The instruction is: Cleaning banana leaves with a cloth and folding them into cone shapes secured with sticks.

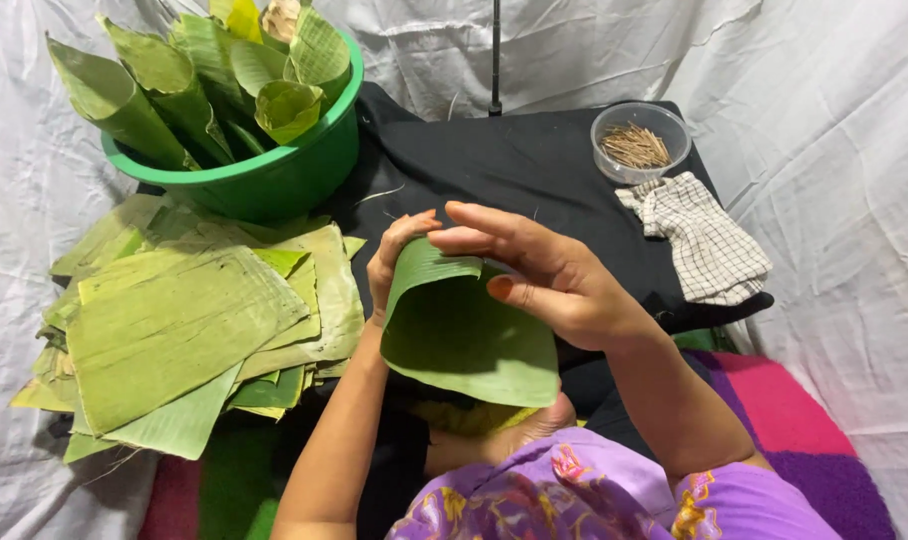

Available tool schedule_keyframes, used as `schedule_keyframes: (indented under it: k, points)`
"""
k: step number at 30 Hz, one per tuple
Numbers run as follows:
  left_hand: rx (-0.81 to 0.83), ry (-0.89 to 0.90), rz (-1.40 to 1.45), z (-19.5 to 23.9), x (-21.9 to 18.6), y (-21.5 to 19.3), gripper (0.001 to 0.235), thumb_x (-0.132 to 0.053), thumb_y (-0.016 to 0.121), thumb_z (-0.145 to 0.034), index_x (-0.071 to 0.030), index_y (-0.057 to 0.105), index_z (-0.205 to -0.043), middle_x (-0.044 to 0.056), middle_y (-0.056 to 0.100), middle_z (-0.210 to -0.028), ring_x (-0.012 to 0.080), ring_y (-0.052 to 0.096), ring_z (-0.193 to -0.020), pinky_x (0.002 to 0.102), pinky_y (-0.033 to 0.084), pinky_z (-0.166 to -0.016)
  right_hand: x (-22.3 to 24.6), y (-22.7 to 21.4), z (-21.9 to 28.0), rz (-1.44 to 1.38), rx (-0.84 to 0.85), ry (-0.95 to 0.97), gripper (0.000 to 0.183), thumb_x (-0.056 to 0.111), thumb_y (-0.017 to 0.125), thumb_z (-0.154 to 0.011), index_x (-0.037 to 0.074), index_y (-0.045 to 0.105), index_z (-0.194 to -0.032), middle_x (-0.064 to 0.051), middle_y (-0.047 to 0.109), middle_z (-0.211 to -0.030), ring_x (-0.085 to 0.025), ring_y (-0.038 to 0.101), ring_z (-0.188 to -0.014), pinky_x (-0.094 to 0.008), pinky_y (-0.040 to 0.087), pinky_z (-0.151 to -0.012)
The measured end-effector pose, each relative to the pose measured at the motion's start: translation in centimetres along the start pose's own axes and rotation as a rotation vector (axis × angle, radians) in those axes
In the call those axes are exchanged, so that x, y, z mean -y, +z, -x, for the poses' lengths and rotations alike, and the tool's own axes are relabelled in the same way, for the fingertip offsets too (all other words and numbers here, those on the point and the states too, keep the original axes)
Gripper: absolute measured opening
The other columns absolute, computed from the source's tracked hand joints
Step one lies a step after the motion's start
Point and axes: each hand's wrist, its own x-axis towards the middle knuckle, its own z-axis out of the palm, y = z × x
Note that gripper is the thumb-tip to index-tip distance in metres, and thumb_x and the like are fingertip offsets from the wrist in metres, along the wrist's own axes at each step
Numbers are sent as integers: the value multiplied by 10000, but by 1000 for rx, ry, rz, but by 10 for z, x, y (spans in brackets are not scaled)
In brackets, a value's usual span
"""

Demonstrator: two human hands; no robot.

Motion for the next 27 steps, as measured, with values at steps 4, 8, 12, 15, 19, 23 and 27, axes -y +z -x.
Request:
schedule_keyframes:
  k: [4, 8, 12, 15, 19, 23, 27]
  points:
    - [-7, 14, 20, -4, -2, 6, 411, -268, 789, -897, -39, 641, -1204, 103, 736, -1130, 304, 673, -1201, 401, 396, -1154, 3, 2, 3, 78, -7, -1, 549, -5, 533, -1000, -45, 398, -1531, -256, 615, -1388, -313, 538, -1360, -496, 397, -1179]
    - [-11, 19, 46, -2, 5, 10, 435, -297, 785, -909, -25, 635, -1213, 116, 720, -1129, 306, 669, -1180, 401, 421, -1113, 0, 1, 2, 99, -37, 7, 538, -15, 529, -998, -43, 412, -1522, -261, 626, -1374, -296, 541, -1349, -492, 406, -1172]
    - [-3, -34, 151, 6, 23, 15, 426, -234, 811, -889, -31, 630, -1217, 81, 702, -1073, 257, 688, -1113, 375, 450, -1080, -12, -7, 1, 13, -123, 5, 613, 144, 593, -997, -24, 381, -1547, -259, 589, -1432, -299, 536, -1360, -487, 400, -1182]
    - [5, -62, 48, 21, 53, 20, 506, -166, 856, -846, -21, 607, -1262, 129, 685, -1119, 285, 676, -1123, 376, 471, -1044, -66, -56, 0, -237, -138, -113, 839, 480, 477, -1029, -61, 165, -1589, -418, 377, -1514, -530, 427, -1413, -642, 354, -1174]
    - [-45, -256, -183, 15, 13, 37, 304, -138, 683, -927, -83, 564, -1202, 153, 679, -953, 385, 688, -903, 529, 535, -793, -67, -61, 0, -586, -373, -69, 911, 566, 462, -970, -29, 214, -1613, -356, 483, -1478, -447, 521, -1353, -590, 397, -1158]
    - [-31, -216, -458, 2, -10, 38, 496, -27, 662, -863, -117, 502, -1324, 126, 637, -1011, 394, 678, -887, 500, 550, -751, -92, -79, 9, -638, -494, -6, 891, 724, 437, -885, 204, 323, -1600, -144, 591, -1453, -314, 603, -1300, -539, 373, -1202]
    - [127, -209, -483, 15, 2, 38, 718, 37, 722, -772, -136, 437, -1409, 119, 536, -1131, 410, 613, -979, 526, 528, -819, -145, -94, 26, -528, -834, 26, 561, 470, 641, -936, 245, 571, -1445, -109, 661, -1381, -288, 677, -1204, -533, 422, -1174]
